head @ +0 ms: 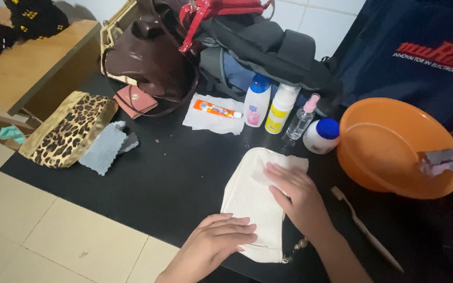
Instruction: Cleaning a white handbag using a spray cleaner, a cloth, and a toothbrush at a workstation.
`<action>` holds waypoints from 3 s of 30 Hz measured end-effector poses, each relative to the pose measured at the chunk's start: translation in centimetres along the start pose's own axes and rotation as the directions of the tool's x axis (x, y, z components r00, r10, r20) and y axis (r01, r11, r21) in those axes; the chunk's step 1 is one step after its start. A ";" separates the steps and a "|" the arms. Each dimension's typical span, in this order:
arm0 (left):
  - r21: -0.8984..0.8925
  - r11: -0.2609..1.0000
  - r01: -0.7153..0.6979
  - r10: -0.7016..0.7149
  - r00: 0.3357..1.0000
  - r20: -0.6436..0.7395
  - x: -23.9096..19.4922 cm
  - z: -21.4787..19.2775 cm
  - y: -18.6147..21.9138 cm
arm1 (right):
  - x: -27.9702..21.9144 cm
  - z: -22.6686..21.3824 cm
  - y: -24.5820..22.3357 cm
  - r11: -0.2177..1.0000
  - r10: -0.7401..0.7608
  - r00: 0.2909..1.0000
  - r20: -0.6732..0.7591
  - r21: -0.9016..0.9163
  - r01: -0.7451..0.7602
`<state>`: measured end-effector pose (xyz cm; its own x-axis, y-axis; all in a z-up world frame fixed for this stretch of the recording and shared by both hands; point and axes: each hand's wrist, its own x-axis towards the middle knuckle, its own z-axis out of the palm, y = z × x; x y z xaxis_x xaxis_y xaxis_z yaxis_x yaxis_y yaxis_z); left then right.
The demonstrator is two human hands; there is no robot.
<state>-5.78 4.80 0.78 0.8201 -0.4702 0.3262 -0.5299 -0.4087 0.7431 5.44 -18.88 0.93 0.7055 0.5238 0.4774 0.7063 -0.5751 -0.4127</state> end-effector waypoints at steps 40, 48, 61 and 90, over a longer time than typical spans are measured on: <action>-0.023 0.973 0.232 -0.232 0.973 -0.011 -1.0 -0.5 2.0 | -7.6 -3.9 -5.3 0.640 0.562 0.680 0.471 0.274 -0.718; -0.535 0.770 0.348 -0.464 0.881 -0.094 4.4 -3.3 1.1 | 2.7 -4.4 -8.4 0.651 0.438 0.863 0.252 0.573 -0.498; 0.165 0.677 0.717 -0.514 0.621 -0.592 15.7 -19.4 -12.0 | 1.9 0.1 -7.1 0.185 0.795 0.477 0.375 0.598 -0.780; 0.880 0.472 -0.047 -0.083 0.992 0.098 21.1 -14.3 -19.2 | -2.1 4.1 -3.8 0.404 0.662 0.659 0.357 0.570 -0.715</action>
<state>24.81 13.90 1.72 0.8359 -0.5090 0.2051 -0.4792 -0.8592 -0.1792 1.54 -15.23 -1.67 0.9533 0.1888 -0.2355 -0.1856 -0.2488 -0.9506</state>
